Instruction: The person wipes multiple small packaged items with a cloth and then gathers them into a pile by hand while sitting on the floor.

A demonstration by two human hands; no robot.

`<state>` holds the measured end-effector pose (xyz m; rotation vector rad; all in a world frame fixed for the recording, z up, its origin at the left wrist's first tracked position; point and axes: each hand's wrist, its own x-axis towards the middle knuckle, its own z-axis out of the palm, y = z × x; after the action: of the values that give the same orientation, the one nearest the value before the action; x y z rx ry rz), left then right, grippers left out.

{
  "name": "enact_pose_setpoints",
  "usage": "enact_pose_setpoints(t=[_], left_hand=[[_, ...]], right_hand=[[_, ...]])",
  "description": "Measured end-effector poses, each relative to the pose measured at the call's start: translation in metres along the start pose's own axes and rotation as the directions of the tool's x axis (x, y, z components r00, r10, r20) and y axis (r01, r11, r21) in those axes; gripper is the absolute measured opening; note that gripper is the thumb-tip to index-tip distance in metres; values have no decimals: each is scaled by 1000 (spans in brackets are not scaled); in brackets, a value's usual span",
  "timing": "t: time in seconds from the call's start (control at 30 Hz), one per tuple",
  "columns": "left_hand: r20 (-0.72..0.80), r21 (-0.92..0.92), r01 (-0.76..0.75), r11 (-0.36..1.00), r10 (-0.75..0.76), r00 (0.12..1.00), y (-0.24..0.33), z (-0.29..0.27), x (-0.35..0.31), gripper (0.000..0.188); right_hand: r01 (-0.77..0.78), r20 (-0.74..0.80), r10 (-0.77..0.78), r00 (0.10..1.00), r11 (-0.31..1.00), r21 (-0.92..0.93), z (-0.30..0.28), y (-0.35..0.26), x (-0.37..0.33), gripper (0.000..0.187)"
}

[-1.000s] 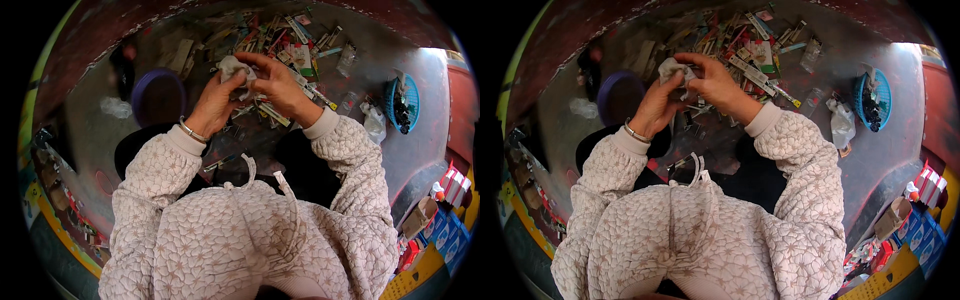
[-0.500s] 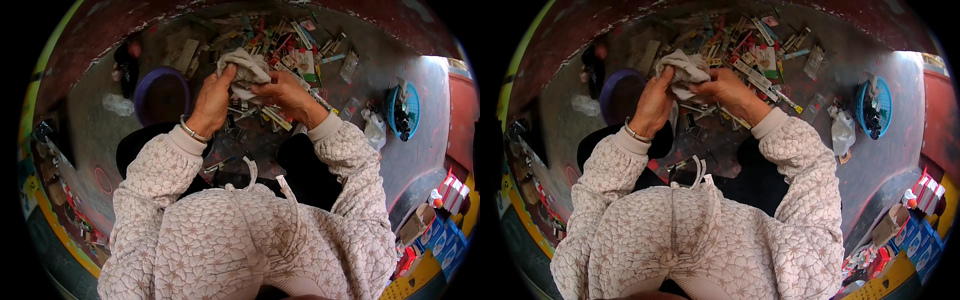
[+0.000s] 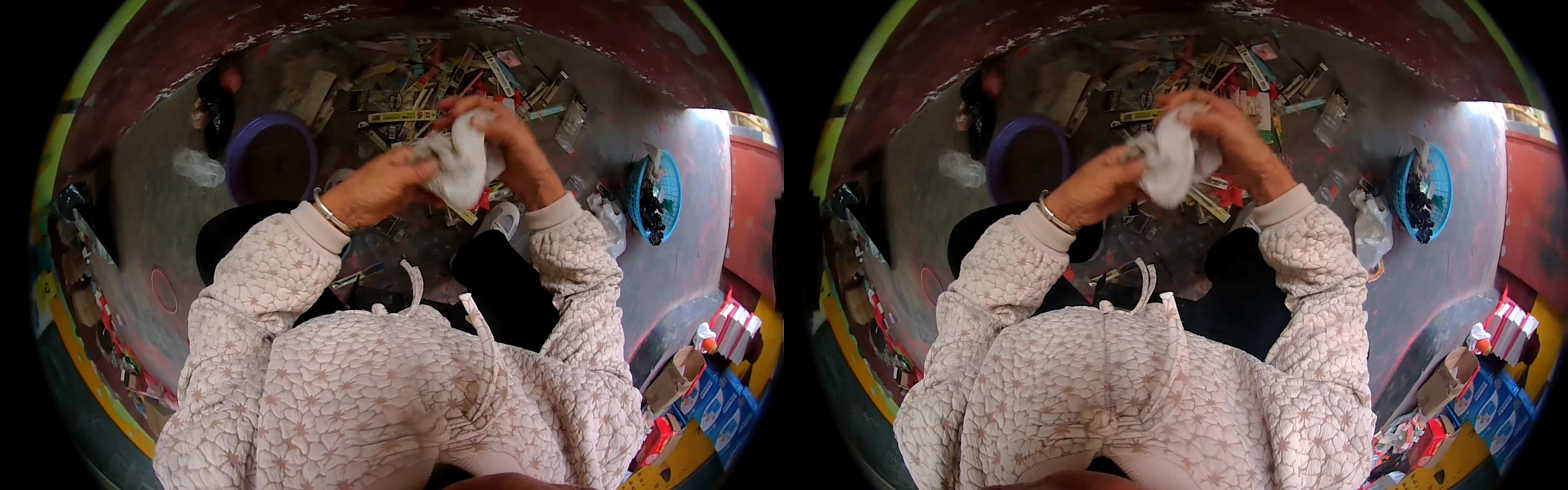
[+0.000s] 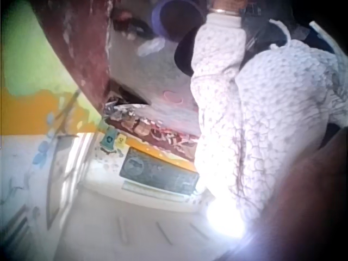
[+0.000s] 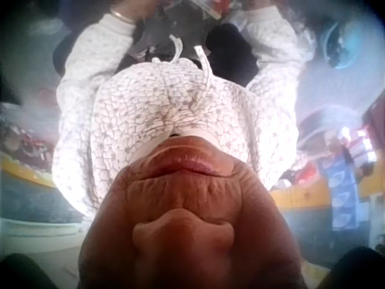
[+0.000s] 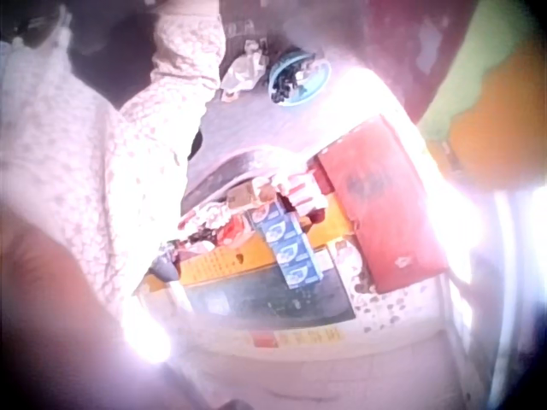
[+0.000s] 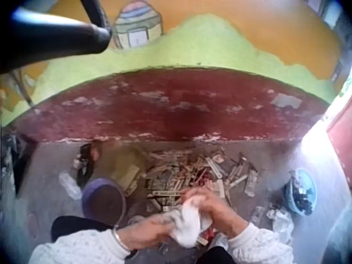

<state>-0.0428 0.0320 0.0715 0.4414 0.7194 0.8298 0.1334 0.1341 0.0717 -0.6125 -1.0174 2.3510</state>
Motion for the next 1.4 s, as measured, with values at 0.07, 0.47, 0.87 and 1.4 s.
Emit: enact_pose_setpoints(t=[0.07,0.47,0.87,1.4], left_hand=[[-83,25,26,999,-24,996,-6,17,-1,30],[-534,-226,-140,964,-3,845,-7,-2,8,36],[-357,250,-115,961,202,912,-17,17,7,64],[-532,160,227,961,-110,840,-21,-6,10,32]], right_hand=[[-163,138,150,979,982,94,16,11,-5,56],[-30,-324,-17,946,990,-139,18,23,-3,23],[-54,-277,60,959,998,28,6,39,5,24],[-693,-701,-324,635,163,-703,-277,94,-121,34]])
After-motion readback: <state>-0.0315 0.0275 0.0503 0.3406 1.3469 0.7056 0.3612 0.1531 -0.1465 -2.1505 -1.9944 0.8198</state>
